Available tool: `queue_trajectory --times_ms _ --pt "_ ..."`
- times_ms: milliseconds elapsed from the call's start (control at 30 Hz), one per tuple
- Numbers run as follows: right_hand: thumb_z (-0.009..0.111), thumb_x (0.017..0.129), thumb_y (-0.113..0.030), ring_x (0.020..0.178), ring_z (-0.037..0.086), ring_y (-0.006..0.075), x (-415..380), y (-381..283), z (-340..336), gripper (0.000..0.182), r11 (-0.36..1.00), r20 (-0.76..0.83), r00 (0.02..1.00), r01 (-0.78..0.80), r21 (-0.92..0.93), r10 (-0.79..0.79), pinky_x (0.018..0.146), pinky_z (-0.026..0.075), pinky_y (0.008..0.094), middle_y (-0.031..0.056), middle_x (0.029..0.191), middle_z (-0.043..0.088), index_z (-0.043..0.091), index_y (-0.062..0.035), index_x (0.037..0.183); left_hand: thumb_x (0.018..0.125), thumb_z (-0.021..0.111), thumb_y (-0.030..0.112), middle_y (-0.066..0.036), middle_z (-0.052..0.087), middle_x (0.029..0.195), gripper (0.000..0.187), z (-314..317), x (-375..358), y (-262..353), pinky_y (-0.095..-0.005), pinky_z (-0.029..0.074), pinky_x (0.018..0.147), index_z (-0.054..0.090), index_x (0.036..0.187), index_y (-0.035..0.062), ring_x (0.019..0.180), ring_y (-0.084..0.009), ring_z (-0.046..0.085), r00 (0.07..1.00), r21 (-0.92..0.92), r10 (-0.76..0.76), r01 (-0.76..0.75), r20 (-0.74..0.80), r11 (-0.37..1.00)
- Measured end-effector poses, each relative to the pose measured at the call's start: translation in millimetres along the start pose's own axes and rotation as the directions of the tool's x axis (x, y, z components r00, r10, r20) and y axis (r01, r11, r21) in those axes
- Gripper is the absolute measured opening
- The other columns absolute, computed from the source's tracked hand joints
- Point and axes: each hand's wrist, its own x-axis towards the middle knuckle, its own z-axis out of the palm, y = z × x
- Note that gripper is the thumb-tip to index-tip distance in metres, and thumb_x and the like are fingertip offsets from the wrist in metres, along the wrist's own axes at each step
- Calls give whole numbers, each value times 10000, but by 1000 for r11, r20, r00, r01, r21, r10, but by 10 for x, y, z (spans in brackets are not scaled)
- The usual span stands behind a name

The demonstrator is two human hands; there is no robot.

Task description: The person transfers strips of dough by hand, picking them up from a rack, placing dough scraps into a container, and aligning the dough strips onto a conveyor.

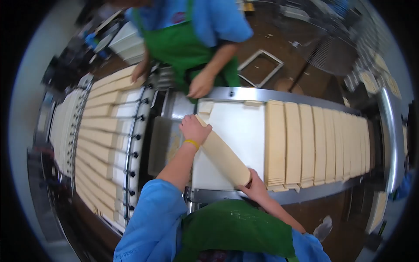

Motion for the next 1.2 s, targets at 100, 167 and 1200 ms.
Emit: queue_trajectory --times_ms 100,167,1200 --pt "806 666 -349 1096 537 409 92 -134 -6 915 942 46 999 10 -336 6 892 480 473 253 1195 532 295 -50 1364 654 722 603 -206 550 1135 847 -208 -332 -604 -469 438 901 529 1175 -36 1097 -364 503 986 -88 -104 116 132 989" --pt "818 639 -310 1080 542 415 140 -73 54 918 919 7 1000 26 -392 -26 894 482 465 254 1165 532 305 -48 1353 655 723 610 -210 571 1141 819 -24 -586 -906 -438 432 932 532 1181 12 1096 -362 528 996 -230 -68 78 50 970" --pt "656 822 -59 1254 407 309 -1449 -1632 4692 643 940 866 412 296 168 -285 1042 357 377 199 1305 388 323 -53 1372 952 433 342 -228 625 869 376 -567 -4714 -6886 -426 460 733 595 923 3 843 -377 612 474 -685 -871 593 -127 423"
